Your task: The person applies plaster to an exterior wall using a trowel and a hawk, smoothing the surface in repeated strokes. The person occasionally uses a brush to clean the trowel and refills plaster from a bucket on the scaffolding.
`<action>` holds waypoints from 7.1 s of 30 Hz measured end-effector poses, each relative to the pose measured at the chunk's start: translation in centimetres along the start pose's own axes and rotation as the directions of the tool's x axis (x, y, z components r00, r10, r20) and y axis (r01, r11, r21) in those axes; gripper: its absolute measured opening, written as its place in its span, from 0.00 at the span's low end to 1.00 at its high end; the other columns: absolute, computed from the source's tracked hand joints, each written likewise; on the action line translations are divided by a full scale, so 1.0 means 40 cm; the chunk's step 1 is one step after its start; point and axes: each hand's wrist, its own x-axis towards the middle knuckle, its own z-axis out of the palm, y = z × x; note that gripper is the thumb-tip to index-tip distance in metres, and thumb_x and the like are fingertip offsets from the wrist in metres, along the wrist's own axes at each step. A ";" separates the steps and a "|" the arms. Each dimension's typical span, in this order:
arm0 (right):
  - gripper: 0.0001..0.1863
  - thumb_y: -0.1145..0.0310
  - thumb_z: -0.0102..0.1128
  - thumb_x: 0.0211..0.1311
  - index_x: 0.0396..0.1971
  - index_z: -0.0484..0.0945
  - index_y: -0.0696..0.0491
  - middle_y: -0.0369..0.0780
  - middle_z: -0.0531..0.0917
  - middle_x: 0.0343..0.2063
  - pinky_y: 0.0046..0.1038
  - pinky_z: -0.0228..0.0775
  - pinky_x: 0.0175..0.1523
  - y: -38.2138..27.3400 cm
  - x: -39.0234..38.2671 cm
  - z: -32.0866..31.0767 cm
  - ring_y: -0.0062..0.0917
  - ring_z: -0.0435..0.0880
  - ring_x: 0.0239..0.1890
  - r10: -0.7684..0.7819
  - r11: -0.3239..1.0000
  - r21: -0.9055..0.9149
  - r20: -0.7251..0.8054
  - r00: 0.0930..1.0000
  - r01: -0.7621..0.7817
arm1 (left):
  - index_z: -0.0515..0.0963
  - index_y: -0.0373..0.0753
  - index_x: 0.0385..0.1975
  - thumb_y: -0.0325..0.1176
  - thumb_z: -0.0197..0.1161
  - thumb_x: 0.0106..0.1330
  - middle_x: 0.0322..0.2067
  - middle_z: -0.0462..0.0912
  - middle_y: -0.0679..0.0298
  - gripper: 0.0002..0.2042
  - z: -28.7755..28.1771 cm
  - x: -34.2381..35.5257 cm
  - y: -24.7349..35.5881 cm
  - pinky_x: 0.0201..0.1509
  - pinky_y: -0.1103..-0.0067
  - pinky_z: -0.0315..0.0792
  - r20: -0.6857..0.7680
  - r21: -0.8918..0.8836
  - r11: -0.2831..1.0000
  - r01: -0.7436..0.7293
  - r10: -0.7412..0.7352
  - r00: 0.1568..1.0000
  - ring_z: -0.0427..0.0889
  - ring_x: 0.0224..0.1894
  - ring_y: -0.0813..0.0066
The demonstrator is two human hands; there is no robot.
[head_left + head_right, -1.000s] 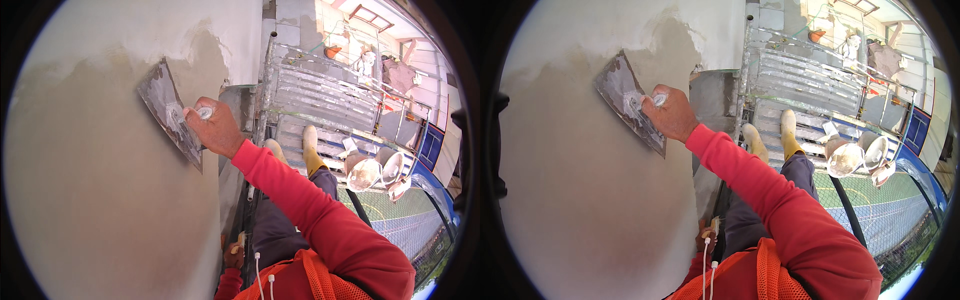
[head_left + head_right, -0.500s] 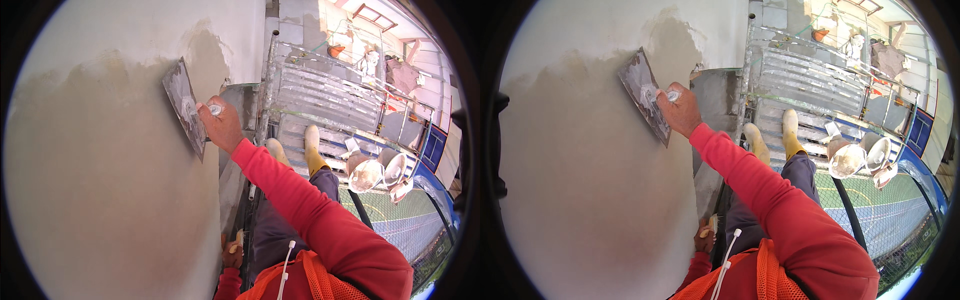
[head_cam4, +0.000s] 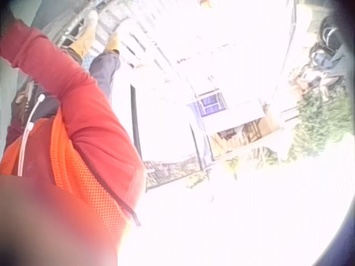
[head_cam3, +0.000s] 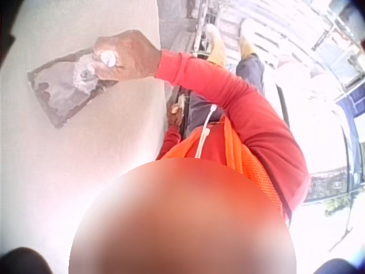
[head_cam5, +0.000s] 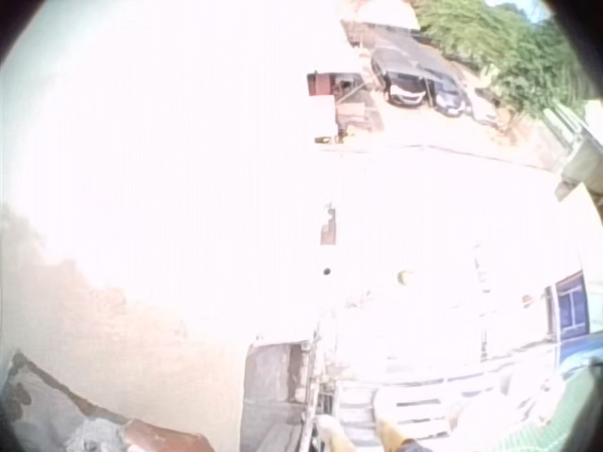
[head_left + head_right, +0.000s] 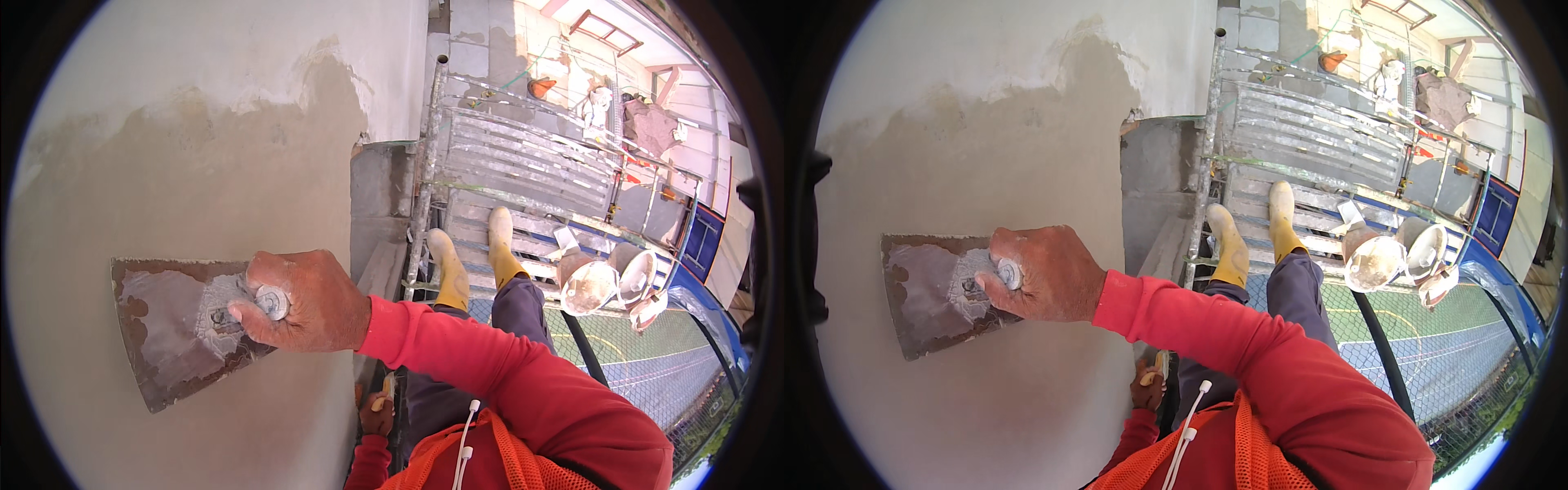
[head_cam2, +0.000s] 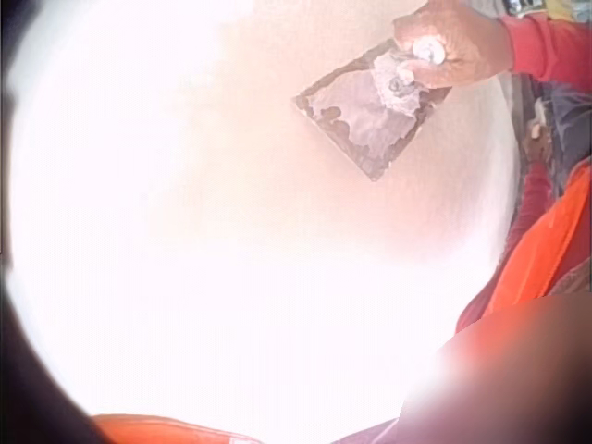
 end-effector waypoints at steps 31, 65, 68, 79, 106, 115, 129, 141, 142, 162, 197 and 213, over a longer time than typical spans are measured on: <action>0.24 0.48 0.68 0.77 0.31 0.73 0.52 0.31 0.75 0.17 0.28 0.67 0.21 0.237 -0.282 -0.326 0.19 0.72 0.16 0.909 0.358 0.302 0.103 0.403 -0.884 | 0.83 0.31 0.50 0.24 0.71 0.72 0.39 0.90 0.53 0.10 0.098 -0.088 0.466 0.43 0.73 0.83 -0.032 0.165 0.793 -0.587 0.599 0.800 0.89 0.36 0.66; 0.22 0.47 0.70 0.76 0.38 0.74 0.50 0.30 0.73 0.20 0.24 0.66 0.25 0.078 -0.205 -0.346 0.15 0.70 0.20 0.804 0.517 0.496 -0.004 0.594 -0.697 | 0.77 0.33 0.58 0.36 0.62 0.83 0.28 0.82 0.60 0.14 0.038 -0.369 1.103 0.28 0.81 0.75 -0.426 0.495 0.198 -0.846 0.904 -0.038 0.80 0.26 0.77; 0.23 0.46 0.70 0.75 0.38 0.74 0.50 0.30 0.73 0.20 0.24 0.65 0.24 0.138 -0.109 -0.268 0.13 0.70 0.20 0.732 0.600 0.494 -0.022 0.681 -0.629 | 0.79 0.33 0.50 0.30 0.70 0.76 0.26 0.84 0.57 0.11 -0.007 -0.416 0.973 0.30 0.73 0.79 -0.174 0.541 0.158 -0.826 0.982 0.074 0.85 0.24 0.67; 0.18 0.54 0.68 0.78 0.33 0.73 0.51 0.31 0.73 0.18 0.26 0.64 0.22 0.182 0.106 -0.036 0.16 0.69 0.18 0.667 0.686 0.469 -0.100 0.738 -0.557 | 0.83 0.41 0.44 0.32 0.70 0.70 0.36 0.91 0.49 0.07 -0.076 -0.225 0.199 0.42 0.60 0.85 -0.181 0.520 0.759 -0.390 0.545 0.819 0.92 0.37 0.46; 0.17 0.60 0.70 0.72 0.30 0.77 0.56 0.39 0.77 0.15 0.33 0.69 0.28 0.352 0.093 -0.092 0.21 0.75 0.21 0.252 0.968 0.051 -0.249 0.935 -0.247 | 0.86 0.46 0.42 0.42 0.73 0.68 0.33 0.91 0.52 0.10 -0.136 -0.198 -0.168 0.43 0.59 0.85 -0.157 0.485 0.874 0.021 0.063 0.986 0.92 0.37 0.47; 0.19 0.56 0.66 0.79 0.31 0.74 0.54 0.32 0.75 0.18 0.26 0.65 0.27 0.245 -0.031 -0.060 0.13 0.72 0.21 0.287 0.947 0.205 -0.188 0.939 -0.248 | 0.85 0.43 0.43 0.41 0.73 0.69 0.30 0.90 0.57 0.11 -0.141 -0.168 -0.118 0.42 0.63 0.85 -0.069 0.384 0.922 0.048 -0.023 0.997 0.93 0.34 0.58; 0.18 0.61 0.68 0.75 0.27 0.76 0.56 0.32 0.75 0.17 0.28 0.62 0.23 0.099 0.154 -0.063 0.13 0.70 0.20 0.157 0.985 0.094 -0.120 0.980 -0.146 | 0.86 0.47 0.44 0.48 0.72 0.69 0.36 0.91 0.52 0.14 -0.182 -0.167 -0.178 0.46 0.60 0.85 -0.026 0.501 0.866 -0.005 0.021 0.999 0.93 0.40 0.49; 0.15 0.56 0.70 0.67 0.32 0.80 0.54 0.43 0.80 0.17 0.41 0.75 0.29 -0.323 0.084 0.075 0.39 0.83 0.21 -0.313 0.937 -0.114 0.157 0.937 0.331 | 0.83 0.36 0.43 0.33 0.70 0.72 0.27 0.87 0.64 0.08 -0.211 -0.109 -0.123 0.30 0.76 0.82 -0.004 0.406 0.902 -0.146 0.161 0.987 0.84 0.25 0.79; 0.15 0.56 0.70 0.67 0.31 0.80 0.53 0.43 0.81 0.19 0.41 0.76 0.29 -0.336 0.049 0.083 0.39 0.84 0.23 -0.363 0.919 -0.086 0.198 0.911 0.385 | 0.83 0.36 0.43 0.33 0.70 0.72 0.27 0.86 0.64 0.08 -0.212 -0.112 -0.120 0.30 0.76 0.82 -0.005 0.396 0.905 -0.152 0.167 0.986 0.84 0.25 0.79; 0.16 0.54 0.63 0.76 0.32 0.70 0.47 0.31 0.70 0.18 0.31 0.64 0.23 0.304 -0.086 -0.055 0.22 0.68 0.17 0.911 0.360 0.688 -0.111 0.398 -0.630 | 0.84 0.38 0.45 0.27 0.70 0.71 0.29 0.85 0.64 0.07 -0.055 -0.174 0.038 0.33 0.77 0.81 -0.071 0.061 0.970 -0.236 0.240 0.968 0.85 0.27 0.77; 0.23 0.48 0.71 0.71 0.33 0.78 0.54 0.43 0.82 0.24 0.43 0.76 0.34 -0.382 -0.347 -0.048 0.44 0.85 0.28 0.113 0.992 -0.100 0.361 0.926 -0.082 | 0.84 0.39 0.51 0.31 0.72 0.71 0.32 0.88 0.58 0.11 -0.102 -0.286 0.161 0.38 0.73 0.82 -0.122 0.221 0.865 -0.450 0.482 0.867 0.88 0.32 0.66; 0.24 0.38 0.63 0.77 0.38 0.75 0.45 0.26 0.72 0.19 0.21 0.67 0.21 -0.142 -0.423 -0.553 0.13 0.70 0.16 0.860 0.003 0.582 0.414 0.300 -0.813 | 0.82 0.38 0.52 0.25 0.71 0.72 0.38 0.88 0.56 0.12 0.301 -0.280 0.832 0.43 0.71 0.81 0.169 0.129 0.451 -0.883 0.868 0.468 0.88 0.36 0.64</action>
